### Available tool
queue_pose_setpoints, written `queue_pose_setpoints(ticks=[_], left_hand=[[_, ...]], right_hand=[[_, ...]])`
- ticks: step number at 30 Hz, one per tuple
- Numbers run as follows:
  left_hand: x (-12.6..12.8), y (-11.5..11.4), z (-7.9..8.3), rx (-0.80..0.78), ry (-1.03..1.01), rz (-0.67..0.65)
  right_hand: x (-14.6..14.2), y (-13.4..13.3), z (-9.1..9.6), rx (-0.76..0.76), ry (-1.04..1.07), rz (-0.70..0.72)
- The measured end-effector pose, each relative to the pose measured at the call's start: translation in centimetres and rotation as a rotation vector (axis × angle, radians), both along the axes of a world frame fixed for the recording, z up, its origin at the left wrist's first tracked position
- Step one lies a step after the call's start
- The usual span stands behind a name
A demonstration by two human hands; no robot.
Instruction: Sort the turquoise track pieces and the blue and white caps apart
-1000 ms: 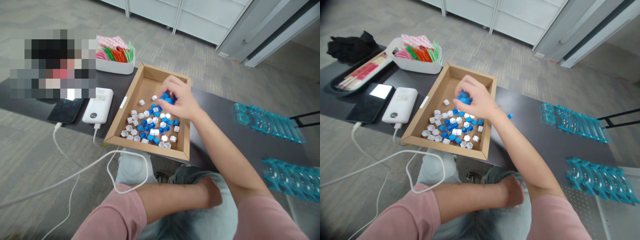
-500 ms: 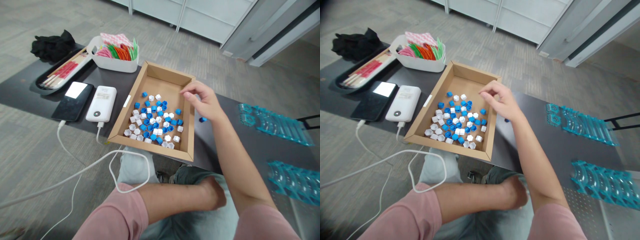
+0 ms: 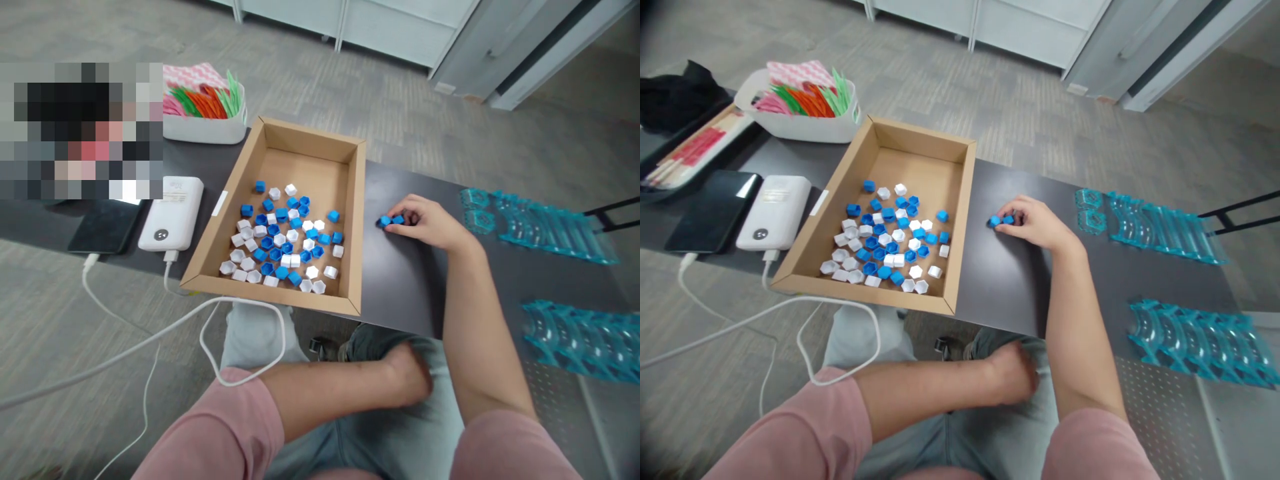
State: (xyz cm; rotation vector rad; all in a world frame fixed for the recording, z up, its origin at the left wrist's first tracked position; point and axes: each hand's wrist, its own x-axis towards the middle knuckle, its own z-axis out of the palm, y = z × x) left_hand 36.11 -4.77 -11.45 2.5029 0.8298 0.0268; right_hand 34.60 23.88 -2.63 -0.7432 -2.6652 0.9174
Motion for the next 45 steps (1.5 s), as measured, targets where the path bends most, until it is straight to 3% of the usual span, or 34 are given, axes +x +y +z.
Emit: queue_pose_setpoints(ticks=[12, 15, 20, 23, 28, 40, 43, 45], left_hand=[[-0.7, -0.1, 0.7, -0.033, 0.026, -0.012], [-0.9, -0.2, 0.7, -0.027, 0.011, -0.004], [-0.5, -0.4, 0.4, -0.020, -0.017, 0.016], [0.1, -0.2, 0.1, -0.053, -0.012, 0.023], [0.9, 0.1, -0.3, -0.096, 0.005, 0.042], [0.7, 0.1, 0.0, -0.087, -0.034, 0.043], [1.0, 0.3, 0.1, -0.088, -0.034, 0.055], [1.3, 0.5, 0.1, -0.100, -0.023, 0.064]], right_hand=[[-2.9, -2.1, -0.1, -0.034, 0.008, 0.177], [-3.1, -2.5, 0.5, -0.009, 0.037, 0.138], [-3.5, -4.0, 2.0, 0.052, 0.316, 0.003], [-5.0, -6.0, 2.2, -0.004, 0.449, 0.086], [-7.0, -8.2, 2.2, -0.112, 0.418, 0.315], [-7.1, -8.5, 1.8, -0.081, 0.394, 0.123], [-7.6, -8.8, 2.7, -0.032, 0.373, 0.127], [-8.4, -9.3, 3.9, 0.015, 0.316, 0.208]])
